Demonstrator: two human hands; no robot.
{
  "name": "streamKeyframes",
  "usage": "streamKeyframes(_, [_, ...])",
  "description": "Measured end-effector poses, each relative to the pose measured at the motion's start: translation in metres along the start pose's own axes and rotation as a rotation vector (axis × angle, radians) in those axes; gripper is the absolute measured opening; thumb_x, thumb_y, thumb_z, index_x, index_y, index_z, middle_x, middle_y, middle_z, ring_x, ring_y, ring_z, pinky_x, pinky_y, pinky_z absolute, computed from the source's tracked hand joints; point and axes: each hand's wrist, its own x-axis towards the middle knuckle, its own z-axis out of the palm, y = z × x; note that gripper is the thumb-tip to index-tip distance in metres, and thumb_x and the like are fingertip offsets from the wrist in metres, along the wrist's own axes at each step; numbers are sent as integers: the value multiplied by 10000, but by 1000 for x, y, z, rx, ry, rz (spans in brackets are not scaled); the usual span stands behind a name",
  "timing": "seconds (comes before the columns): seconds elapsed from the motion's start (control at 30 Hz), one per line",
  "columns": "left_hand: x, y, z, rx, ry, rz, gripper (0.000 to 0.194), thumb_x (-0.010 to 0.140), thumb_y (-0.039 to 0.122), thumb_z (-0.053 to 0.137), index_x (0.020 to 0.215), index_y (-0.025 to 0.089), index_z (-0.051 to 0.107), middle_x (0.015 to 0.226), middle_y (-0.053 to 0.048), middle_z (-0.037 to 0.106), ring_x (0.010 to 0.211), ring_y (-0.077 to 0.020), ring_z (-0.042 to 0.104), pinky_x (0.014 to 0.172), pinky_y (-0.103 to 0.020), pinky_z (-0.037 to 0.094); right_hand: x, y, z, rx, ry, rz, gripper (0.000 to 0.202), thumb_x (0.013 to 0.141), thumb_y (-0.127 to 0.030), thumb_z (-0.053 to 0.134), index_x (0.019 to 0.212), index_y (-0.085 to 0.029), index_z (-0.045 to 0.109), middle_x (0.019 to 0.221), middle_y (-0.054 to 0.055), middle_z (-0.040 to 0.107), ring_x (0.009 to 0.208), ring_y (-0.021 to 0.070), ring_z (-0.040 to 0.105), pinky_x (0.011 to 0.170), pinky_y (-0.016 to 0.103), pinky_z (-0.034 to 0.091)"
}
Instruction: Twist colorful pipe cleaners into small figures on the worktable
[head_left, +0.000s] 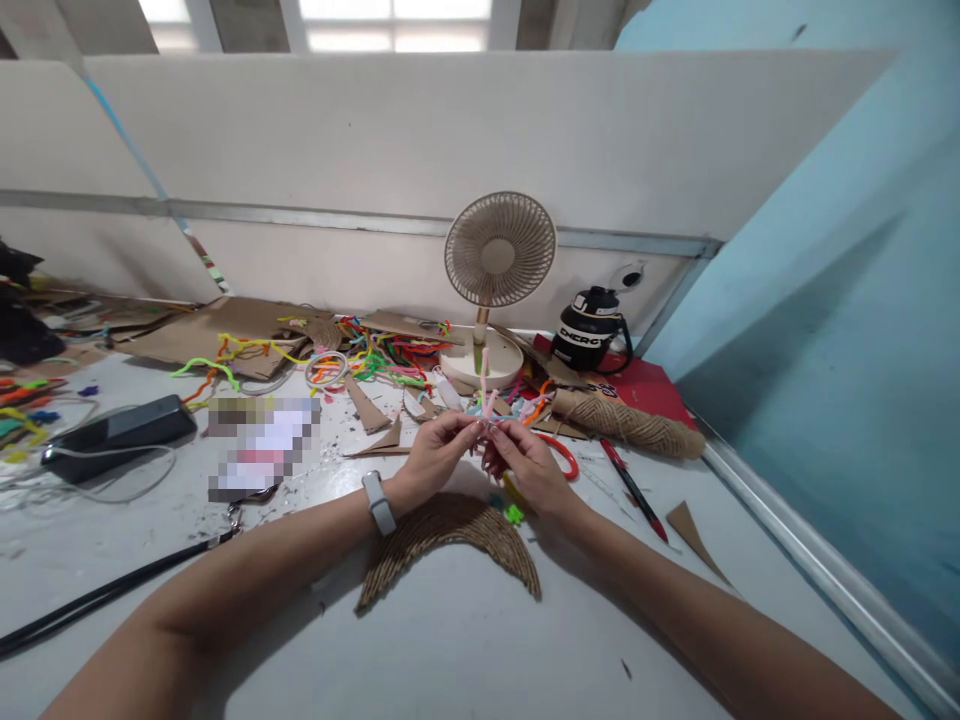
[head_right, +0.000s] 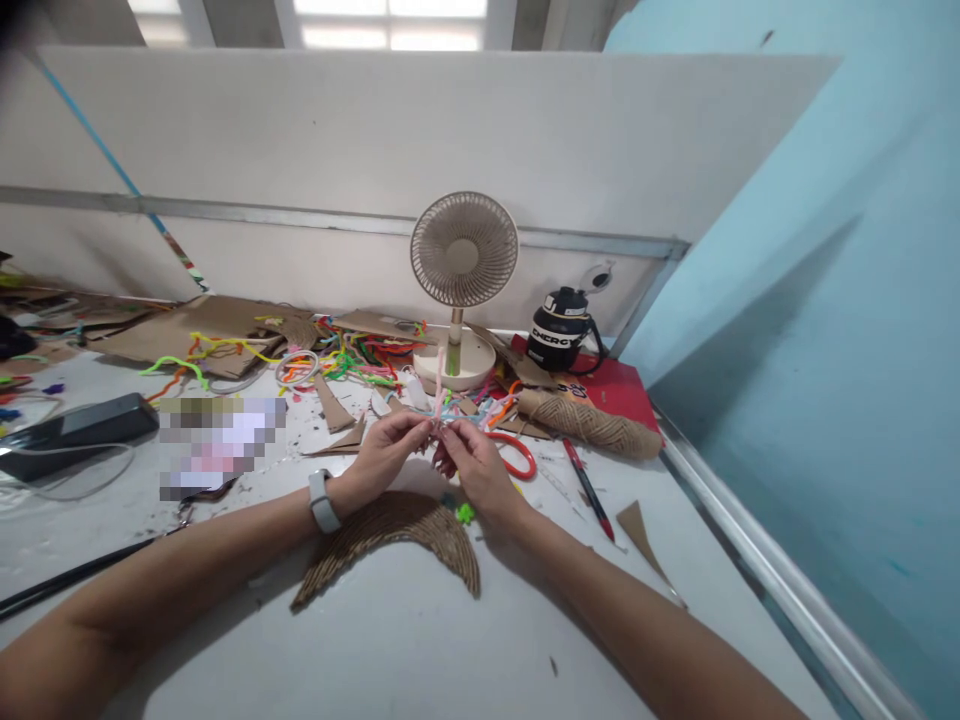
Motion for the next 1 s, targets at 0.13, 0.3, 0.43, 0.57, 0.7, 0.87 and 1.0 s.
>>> streamKeyframes(0.13, [0,-3,-1,-33,-5,-36,391,694,498,690,775,119,636,655,-4,603,616,-97,520,599,-233,426,2,-2,-2,-10,-23,-2,332,813,-520,579,795,-190,548,652,-18,551,559,106,500,541,236,422])
streamKeyframes(0.3, [1,-1,-4,-61,-15,-28,360,708,438,706,846,127,590,710,-8,608,651,-99,544,623,-227,429,2,-12,-7,-72,-105,-14,354,820,-544,558,793,-192,536,613,-30,546,532,104,499,522,233,408])
streamKeyframes(0.43, [1,7,-9,-54,-61,-23,400,759,458,651,986,136,581,697,2,588,635,-94,515,597,-214,400,3,-22,-13,-133,-280,19,364,812,-543,571,762,-184,535,609,-26,546,542,106,507,535,235,417])
streamKeyframes(0.57, [2,7,-11,31,-137,-29,381,768,492,624,854,121,637,693,-16,597,631,-102,497,595,-226,387,5,-23,-18,-152,-267,18,367,808,-540,577,746,-180,542,600,-24,542,549,107,502,533,231,409])
streamKeyframes(0.7, [2,7,-11,240,-89,111,310,764,441,651,805,134,675,744,-33,596,696,-126,507,632,-240,389,7,-20,-17,-132,-161,25,378,781,-559,592,743,-187,540,595,-24,554,539,109,503,526,235,403])
streamKeyframes(0.87, [4,9,-13,422,5,258,198,774,368,665,794,176,709,763,-37,559,764,-147,493,706,-264,400,6,-21,-13,-58,-91,28,351,776,-535,601,786,-189,546,620,-28,566,549,108,511,528,238,403])
streamKeyframes(1.0, [5,6,-13,436,70,340,150,768,349,677,804,208,713,861,-45,550,881,-170,492,812,-293,404,3,-23,-11,-10,-45,4,306,746,-474,660,821,-194,559,665,-24,591,600,114,540,572,248,424])
